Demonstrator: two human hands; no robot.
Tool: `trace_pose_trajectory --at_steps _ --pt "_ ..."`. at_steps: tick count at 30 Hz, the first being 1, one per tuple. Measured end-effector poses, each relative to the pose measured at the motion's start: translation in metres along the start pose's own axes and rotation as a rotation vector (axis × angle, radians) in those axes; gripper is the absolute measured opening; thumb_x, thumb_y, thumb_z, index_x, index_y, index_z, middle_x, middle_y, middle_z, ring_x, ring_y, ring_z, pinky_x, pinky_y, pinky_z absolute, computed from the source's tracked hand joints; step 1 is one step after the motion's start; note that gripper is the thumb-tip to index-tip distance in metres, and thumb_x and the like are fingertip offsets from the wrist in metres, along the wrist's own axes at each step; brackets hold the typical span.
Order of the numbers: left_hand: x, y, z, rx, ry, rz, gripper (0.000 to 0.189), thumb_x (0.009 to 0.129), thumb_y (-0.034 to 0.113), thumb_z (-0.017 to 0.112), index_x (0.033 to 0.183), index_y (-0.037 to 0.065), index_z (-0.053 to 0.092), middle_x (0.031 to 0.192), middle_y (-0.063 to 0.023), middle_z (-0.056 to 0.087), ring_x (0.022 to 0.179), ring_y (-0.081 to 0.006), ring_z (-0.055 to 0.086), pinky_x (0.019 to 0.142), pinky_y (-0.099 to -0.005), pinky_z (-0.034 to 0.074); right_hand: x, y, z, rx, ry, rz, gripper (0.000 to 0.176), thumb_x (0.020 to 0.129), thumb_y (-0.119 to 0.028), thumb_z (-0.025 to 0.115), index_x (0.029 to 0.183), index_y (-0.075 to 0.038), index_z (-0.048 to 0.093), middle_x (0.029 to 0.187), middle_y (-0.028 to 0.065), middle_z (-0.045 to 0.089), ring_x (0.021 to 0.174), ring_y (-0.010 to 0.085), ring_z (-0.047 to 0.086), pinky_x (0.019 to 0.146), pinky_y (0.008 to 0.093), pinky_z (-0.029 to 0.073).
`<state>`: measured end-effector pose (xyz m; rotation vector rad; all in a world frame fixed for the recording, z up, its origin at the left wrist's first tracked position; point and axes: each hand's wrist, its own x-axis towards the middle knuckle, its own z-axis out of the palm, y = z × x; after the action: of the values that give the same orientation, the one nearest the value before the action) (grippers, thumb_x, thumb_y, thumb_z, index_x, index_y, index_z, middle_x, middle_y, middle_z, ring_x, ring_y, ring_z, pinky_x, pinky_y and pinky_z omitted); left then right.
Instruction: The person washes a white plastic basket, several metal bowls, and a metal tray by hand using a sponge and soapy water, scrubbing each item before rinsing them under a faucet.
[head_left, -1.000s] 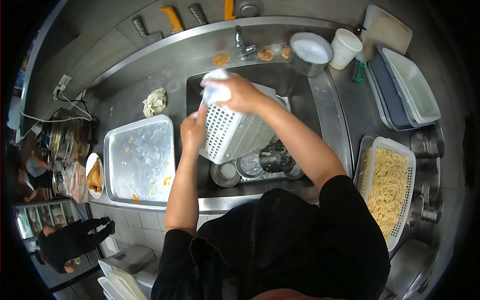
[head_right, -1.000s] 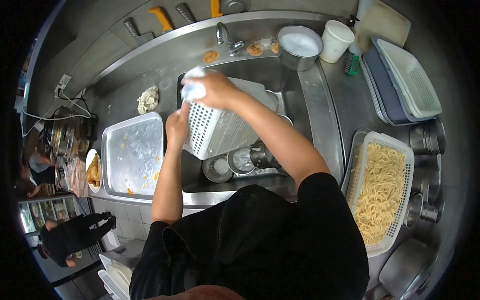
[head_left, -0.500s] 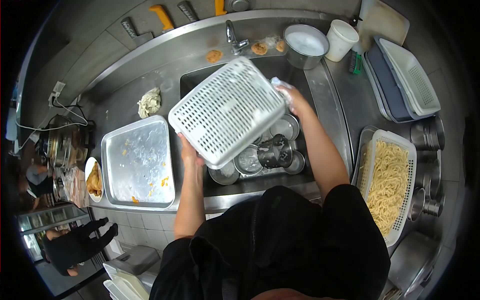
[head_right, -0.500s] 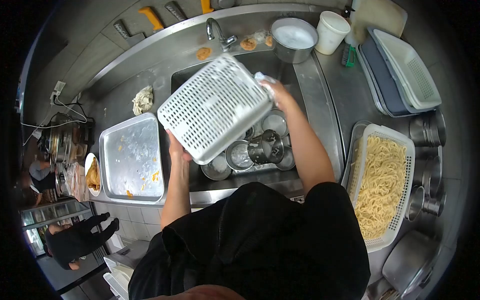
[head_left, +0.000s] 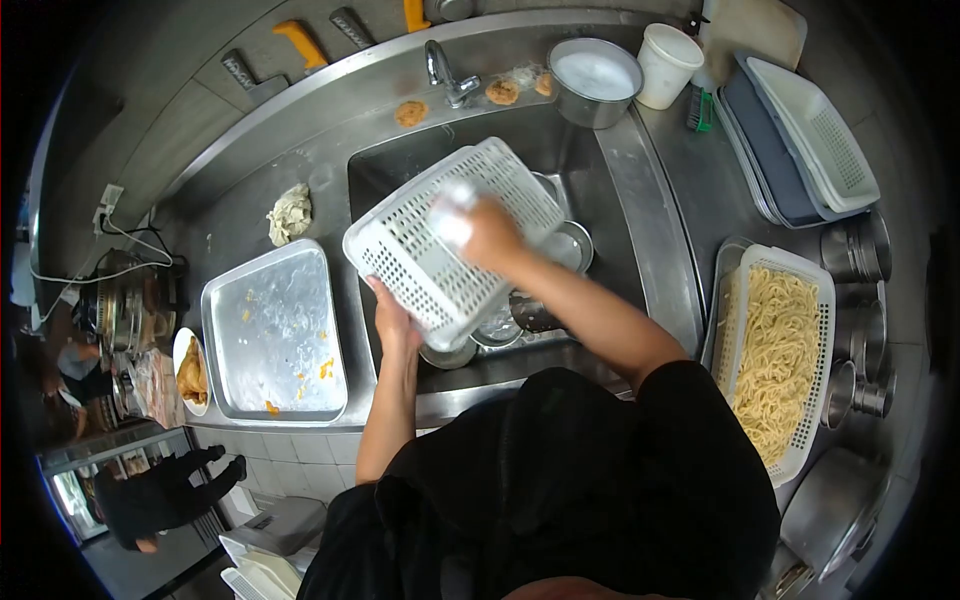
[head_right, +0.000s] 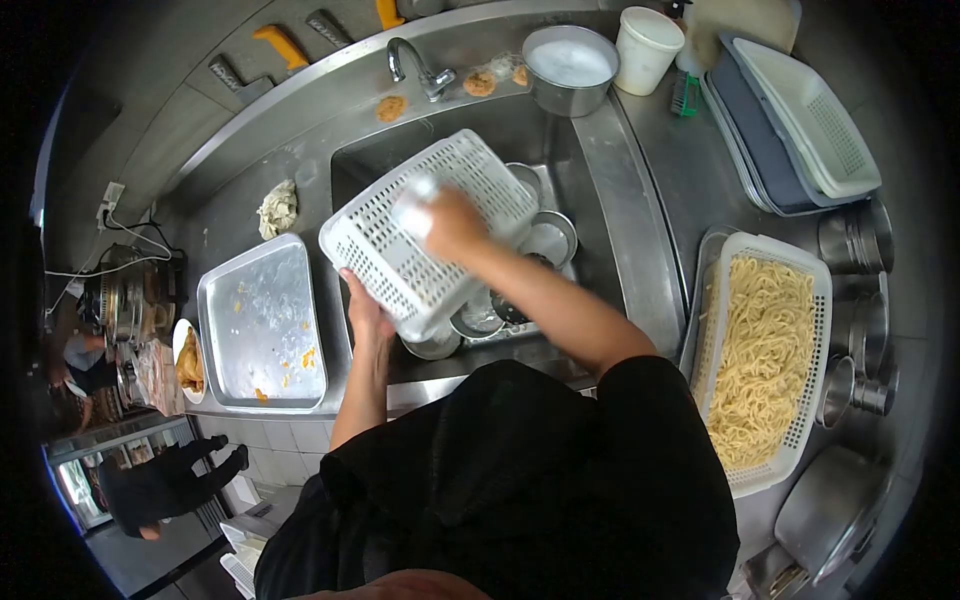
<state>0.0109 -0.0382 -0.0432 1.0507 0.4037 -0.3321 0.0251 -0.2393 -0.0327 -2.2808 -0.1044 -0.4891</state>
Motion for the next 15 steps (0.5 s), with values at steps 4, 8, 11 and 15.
trace_pose_trajectory --at_steps 4,8,11,15 --pt "-0.030 0.029 -0.015 0.070 -0.107 0.112 0.069 0.090 0.054 0.038 0.129 -0.002 0.039 0.121 -0.0127 0.055 0.106 -0.0225 0.057 0.089 -0.0341 0.046 0.021 0.084 -0.036 -0.119 0.325 0.506 0.046 0.075 -0.025 0.067 0.115 -0.005 0.056 0.092 0.0210 0.062 0.083 0.0327 0.063 0.070 0.0408 0.050" --pt "0.002 0.024 -0.011 0.169 -0.049 0.130 0.063 0.092 0.048 0.043 0.119 -0.009 0.046 0.111 -0.0158 0.059 0.094 -0.0206 0.061 0.081 -0.0329 0.049 -0.020 -0.005 0.011 0.137 0.088 0.377 0.052 0.074 -0.011 0.065 0.124 -0.013 0.051 0.124 0.0164 0.051 0.107 0.0328 0.054 0.086 0.0397 0.046" --pt "-0.001 0.029 0.016 0.304 -0.075 0.176 0.052 0.089 0.043 0.054 0.104 -0.007 0.056 0.089 -0.0113 0.065 0.071 -0.0158 0.063 0.061 -0.0271 0.050 -0.028 -0.040 -0.001 0.259 0.249 -0.014 0.054 0.075 -0.006 0.062 0.126 -0.015 0.049 0.123 0.0152 0.051 0.107 0.0338 0.053 0.090 0.0377 0.044" --pt "-0.028 0.036 0.068 1.008 -0.341 0.301 0.036 0.083 0.038 0.062 0.092 0.003 0.065 0.072 -0.0065 0.065 0.061 -0.0124 0.060 0.056 -0.0294 0.047 -0.030 0.014 -0.045 0.707 0.383 0.629 0.030 0.087 -0.017 0.056 0.111 0.001 0.056 0.098 0.0063 0.061 0.087 0.0185 0.058 0.079 0.0321 0.047"
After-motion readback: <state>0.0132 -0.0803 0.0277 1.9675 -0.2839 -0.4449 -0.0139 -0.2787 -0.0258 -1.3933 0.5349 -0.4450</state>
